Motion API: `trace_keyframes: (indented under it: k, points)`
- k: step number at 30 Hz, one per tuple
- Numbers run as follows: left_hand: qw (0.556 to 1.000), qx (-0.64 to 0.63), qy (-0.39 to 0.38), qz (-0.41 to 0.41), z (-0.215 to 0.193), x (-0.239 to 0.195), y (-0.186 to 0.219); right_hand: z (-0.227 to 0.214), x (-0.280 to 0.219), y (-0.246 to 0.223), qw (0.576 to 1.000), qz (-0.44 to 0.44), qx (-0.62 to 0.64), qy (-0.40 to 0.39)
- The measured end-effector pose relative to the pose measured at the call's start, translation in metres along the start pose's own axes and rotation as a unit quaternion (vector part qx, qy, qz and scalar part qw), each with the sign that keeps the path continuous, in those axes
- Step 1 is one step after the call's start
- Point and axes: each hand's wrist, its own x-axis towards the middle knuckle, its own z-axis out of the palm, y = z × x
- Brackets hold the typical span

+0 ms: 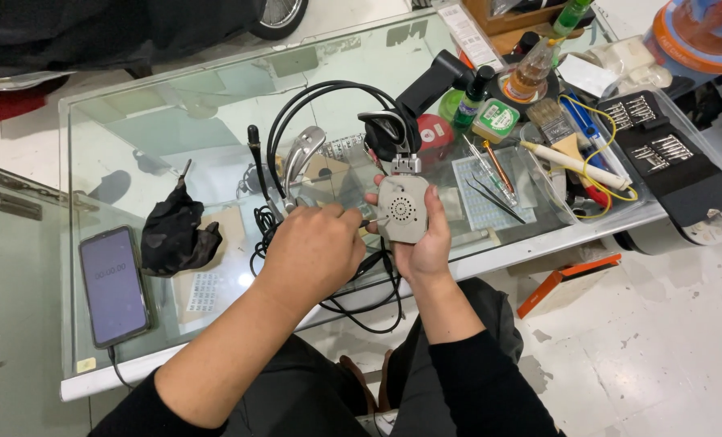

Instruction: The person uses a small screwdriver to remove screws from the earcup of a pair of over-ear headphones. They then use a pointed tool to probe the speaker grille area and manipulate internal components. The person switches between tools and continues to work on the headphone unit throughout the clip.

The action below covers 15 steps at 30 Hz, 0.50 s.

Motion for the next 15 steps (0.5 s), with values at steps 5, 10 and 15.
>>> trace_keyframes:
  k: [5,10,15]
  points:
    - [1.0,0.02,-0.002,0.0,0.0048,0.0007,-0.0025,-0.0002,0.0009,0.0014,1.0,0.015,-0.006,-0.004]
    - [1.0,0.027,-0.004,0.008,-0.0018,0.0016,-0.0014,0.0008,0.0006,0.0006,1.0,0.012,-0.019,-0.013]
    - [0.998,0.052,0.007,0.023,-0.0048,-0.0032,-0.0022,0.0062,-0.0027,0.0003,0.997,-0.018,-0.068,-0.024]
